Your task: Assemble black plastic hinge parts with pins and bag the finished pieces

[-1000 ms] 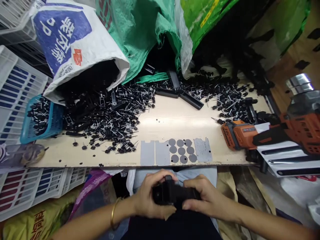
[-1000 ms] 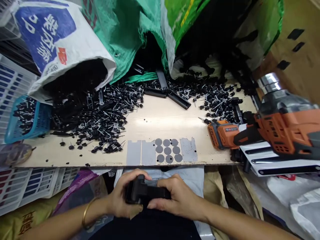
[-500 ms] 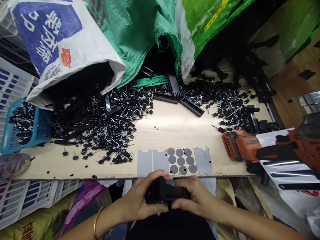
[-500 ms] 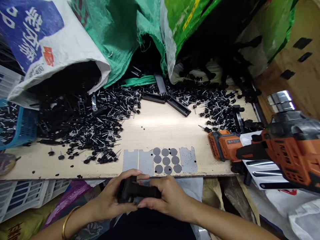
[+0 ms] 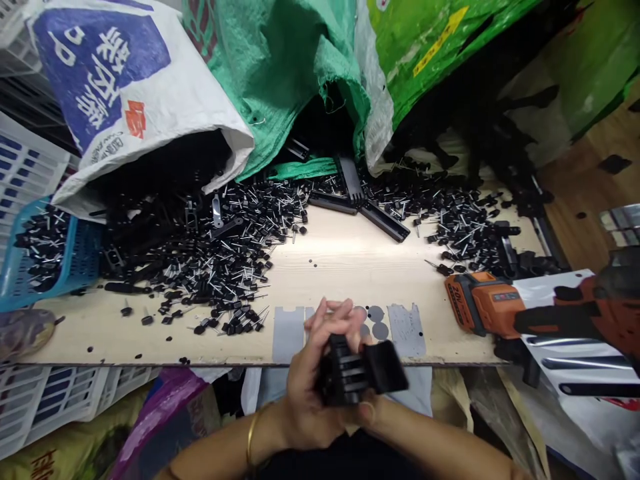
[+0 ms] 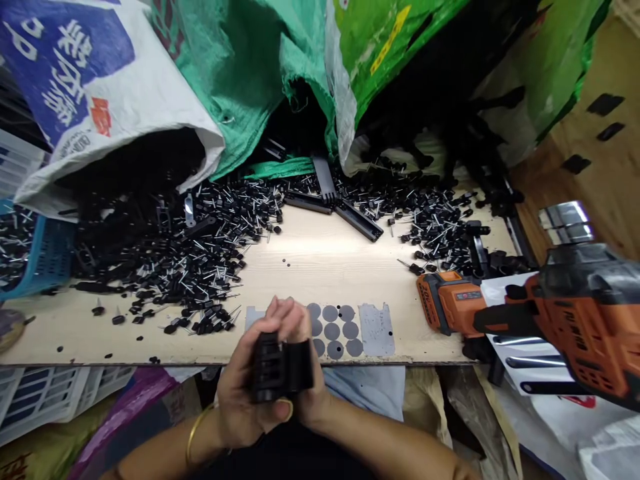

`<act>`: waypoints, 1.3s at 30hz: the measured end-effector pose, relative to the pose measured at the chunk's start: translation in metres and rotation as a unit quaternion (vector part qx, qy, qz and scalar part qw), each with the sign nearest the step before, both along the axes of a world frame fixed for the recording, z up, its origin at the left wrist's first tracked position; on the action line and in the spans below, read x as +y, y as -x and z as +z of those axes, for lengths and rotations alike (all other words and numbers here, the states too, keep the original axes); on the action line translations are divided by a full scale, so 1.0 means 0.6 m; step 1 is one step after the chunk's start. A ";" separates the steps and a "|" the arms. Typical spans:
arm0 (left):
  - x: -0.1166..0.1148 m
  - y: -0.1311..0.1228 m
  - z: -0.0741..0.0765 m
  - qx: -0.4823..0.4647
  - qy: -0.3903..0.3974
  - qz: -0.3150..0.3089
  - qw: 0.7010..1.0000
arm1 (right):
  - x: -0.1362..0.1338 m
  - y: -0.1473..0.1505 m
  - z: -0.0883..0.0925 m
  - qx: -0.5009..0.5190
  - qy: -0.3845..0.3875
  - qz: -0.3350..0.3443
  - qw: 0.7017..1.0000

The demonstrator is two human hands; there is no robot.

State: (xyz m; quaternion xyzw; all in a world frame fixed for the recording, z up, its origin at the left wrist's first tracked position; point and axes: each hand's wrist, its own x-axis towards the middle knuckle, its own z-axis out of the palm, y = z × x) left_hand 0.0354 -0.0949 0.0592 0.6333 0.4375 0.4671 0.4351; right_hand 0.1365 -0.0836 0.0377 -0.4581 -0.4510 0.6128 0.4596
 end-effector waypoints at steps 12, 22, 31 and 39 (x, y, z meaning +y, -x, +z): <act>0.282 -0.035 -0.163 0.432 -0.237 -0.171 0.853 | 0.317 -0.261 -0.094 -0.680 -0.125 0.001 0.722; 0.345 0.041 -0.100 0.410 -0.191 -0.042 0.891 | 0.206 -0.329 -0.056 -0.612 -0.217 0.382 0.658; 0.306 0.319 -0.115 0.548 0.009 0.257 0.796 | 0.189 -0.169 -0.044 -0.770 0.034 0.129 0.624; 0.141 0.129 -0.125 0.490 -0.051 0.127 0.861 | 0.132 -0.114 -0.112 -0.577 -0.023 0.051 0.815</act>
